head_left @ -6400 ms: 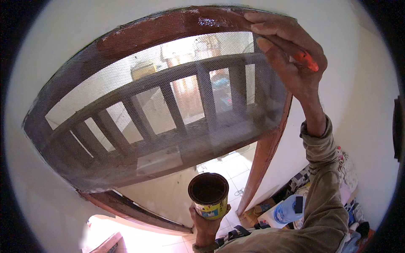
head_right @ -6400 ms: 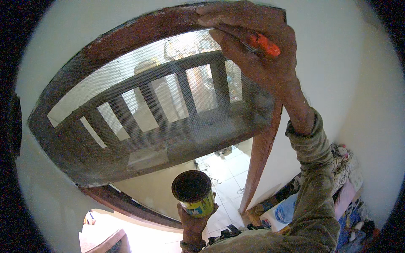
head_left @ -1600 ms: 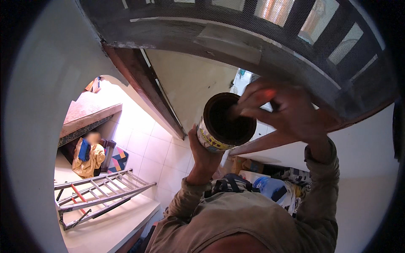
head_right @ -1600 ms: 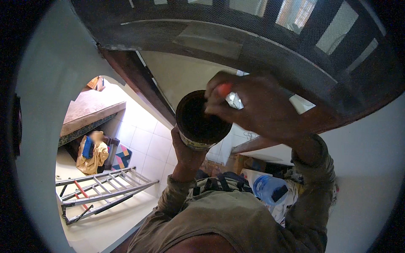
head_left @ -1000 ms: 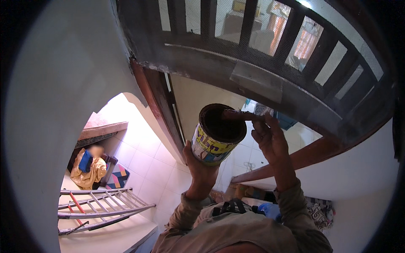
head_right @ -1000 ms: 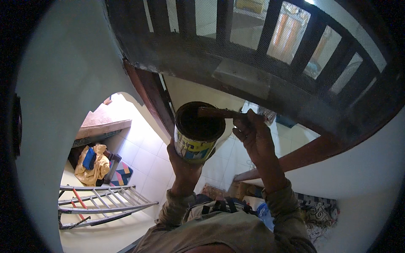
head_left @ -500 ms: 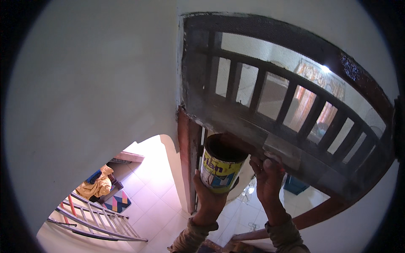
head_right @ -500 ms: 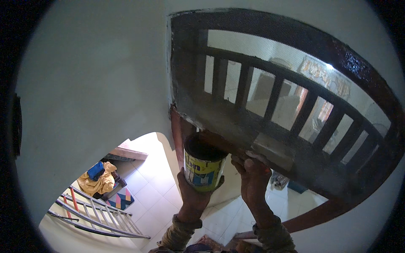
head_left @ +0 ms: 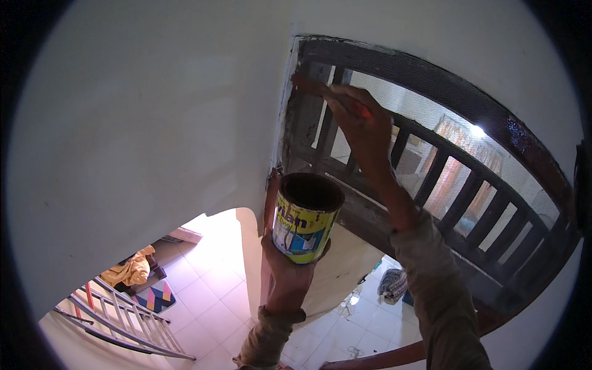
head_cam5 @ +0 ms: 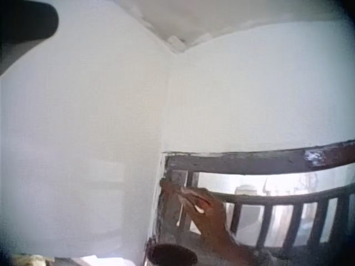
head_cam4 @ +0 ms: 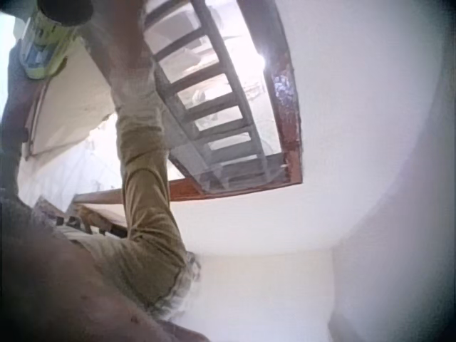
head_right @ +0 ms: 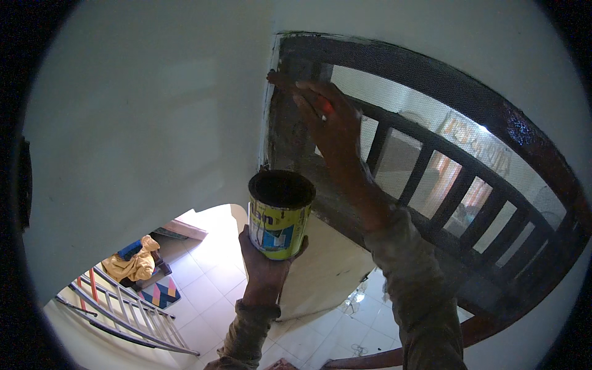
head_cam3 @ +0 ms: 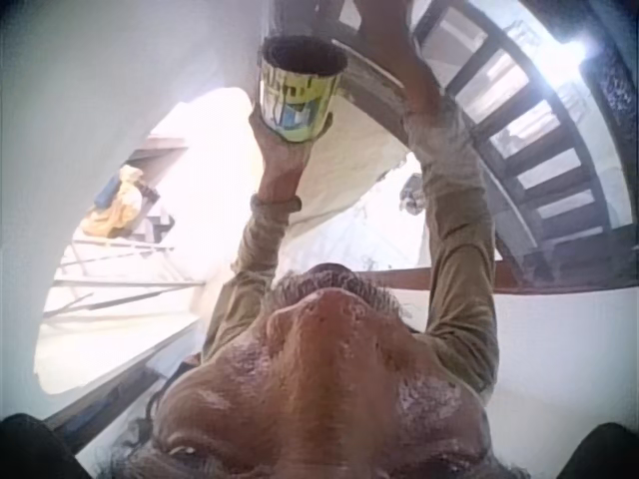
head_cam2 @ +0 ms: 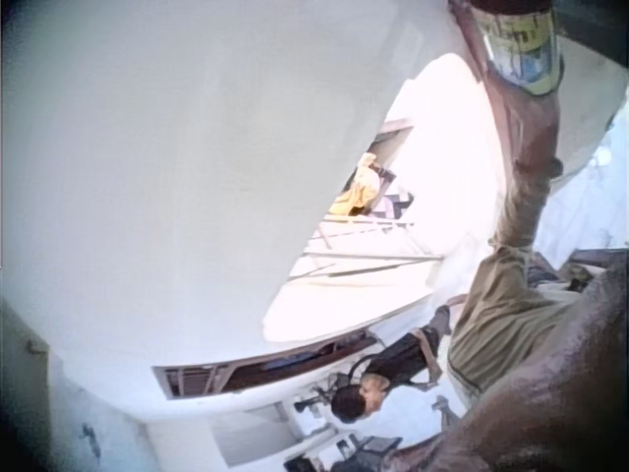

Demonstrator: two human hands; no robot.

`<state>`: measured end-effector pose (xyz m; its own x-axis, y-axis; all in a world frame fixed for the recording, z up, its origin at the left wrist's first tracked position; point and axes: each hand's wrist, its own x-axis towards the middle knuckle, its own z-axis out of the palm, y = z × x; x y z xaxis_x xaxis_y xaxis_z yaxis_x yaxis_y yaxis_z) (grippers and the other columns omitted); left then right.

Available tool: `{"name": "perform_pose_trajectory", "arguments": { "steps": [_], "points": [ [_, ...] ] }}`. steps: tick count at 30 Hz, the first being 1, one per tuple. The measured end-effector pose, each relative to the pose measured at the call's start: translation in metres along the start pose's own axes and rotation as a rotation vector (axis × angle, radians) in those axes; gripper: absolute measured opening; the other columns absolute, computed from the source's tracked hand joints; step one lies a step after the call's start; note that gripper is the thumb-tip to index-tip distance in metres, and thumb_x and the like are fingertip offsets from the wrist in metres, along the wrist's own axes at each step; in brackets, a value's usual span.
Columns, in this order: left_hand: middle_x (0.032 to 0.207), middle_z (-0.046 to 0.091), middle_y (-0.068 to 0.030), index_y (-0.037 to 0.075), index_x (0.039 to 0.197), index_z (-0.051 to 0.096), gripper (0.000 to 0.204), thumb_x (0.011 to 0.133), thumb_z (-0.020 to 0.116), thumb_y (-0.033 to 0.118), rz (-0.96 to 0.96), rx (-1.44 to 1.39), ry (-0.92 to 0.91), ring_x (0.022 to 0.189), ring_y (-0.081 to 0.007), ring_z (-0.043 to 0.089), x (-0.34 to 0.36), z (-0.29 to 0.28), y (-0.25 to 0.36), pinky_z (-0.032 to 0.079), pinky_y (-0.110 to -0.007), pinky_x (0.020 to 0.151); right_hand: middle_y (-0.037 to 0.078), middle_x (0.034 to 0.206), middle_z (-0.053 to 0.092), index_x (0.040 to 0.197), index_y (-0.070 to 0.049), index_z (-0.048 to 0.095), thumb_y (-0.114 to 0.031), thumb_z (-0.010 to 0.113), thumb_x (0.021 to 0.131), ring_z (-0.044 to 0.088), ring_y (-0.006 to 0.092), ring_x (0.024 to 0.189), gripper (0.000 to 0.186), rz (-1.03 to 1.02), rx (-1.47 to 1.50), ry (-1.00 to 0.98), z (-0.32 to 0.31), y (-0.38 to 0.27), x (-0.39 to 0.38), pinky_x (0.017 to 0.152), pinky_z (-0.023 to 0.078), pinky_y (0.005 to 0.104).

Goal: The person paints a door frame using a brush and a can of paint, dipping the brush into the can and applying the paint to the top and sides of the frame.

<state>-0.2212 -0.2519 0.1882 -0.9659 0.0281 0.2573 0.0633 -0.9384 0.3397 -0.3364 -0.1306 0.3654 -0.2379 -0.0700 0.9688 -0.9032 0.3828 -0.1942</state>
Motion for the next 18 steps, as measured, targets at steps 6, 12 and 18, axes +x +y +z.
{"name": "perform_pose_trajectory", "arguments": {
  "steps": [6, 12, 18],
  "points": [
    [0.133, 0.059, -0.0161, 0.011, 0.136, 0.049, 0.054, 0.102, 0.046, 0.053, -0.189, -0.261, 0.059, 0.120, -0.0326, 0.063, -0.012, -0.061, -0.021, 0.054, -0.057, 0.097, 0.010, 0.107, 0.075, 0.118, -0.006, 0.070, -0.012, 0.075, 0.092, 0.072, 0.0174, 0.096, 0.027, -0.186, -0.318, -0.174, 0.028, 0.045, 0.041, 0.087, 0.056, 0.0309],
    [0.136, 0.058, -0.0161, 0.013, 0.139, 0.049, 0.062, 0.103, 0.027, 0.059, -0.259, -0.173, 0.191, 0.124, -0.0351, 0.060, -0.027, -0.072, -0.023, 0.051, -0.061, 0.101, 0.013, 0.104, 0.075, 0.113, -0.006, 0.072, -0.014, 0.074, 0.091, 0.073, 0.0234, 0.091, 0.023, -0.191, -0.460, -0.273, 0.027, 0.032, 0.071, 0.082, 0.056, 0.0338],
    [0.134, 0.059, -0.0163, 0.014, 0.141, 0.046, 0.057, 0.106, 0.024, 0.054, -0.141, 0.067, 0.109, 0.121, -0.0352, 0.062, -0.037, -0.072, -0.025, 0.054, -0.059, 0.101, 0.013, 0.099, 0.074, 0.110, -0.006, 0.072, -0.009, 0.073, 0.090, 0.071, 0.0242, 0.084, 0.021, -0.271, -0.327, -0.287, 0.025, 0.043, 0.071, 0.079, 0.056, 0.0346]
  ]
}}
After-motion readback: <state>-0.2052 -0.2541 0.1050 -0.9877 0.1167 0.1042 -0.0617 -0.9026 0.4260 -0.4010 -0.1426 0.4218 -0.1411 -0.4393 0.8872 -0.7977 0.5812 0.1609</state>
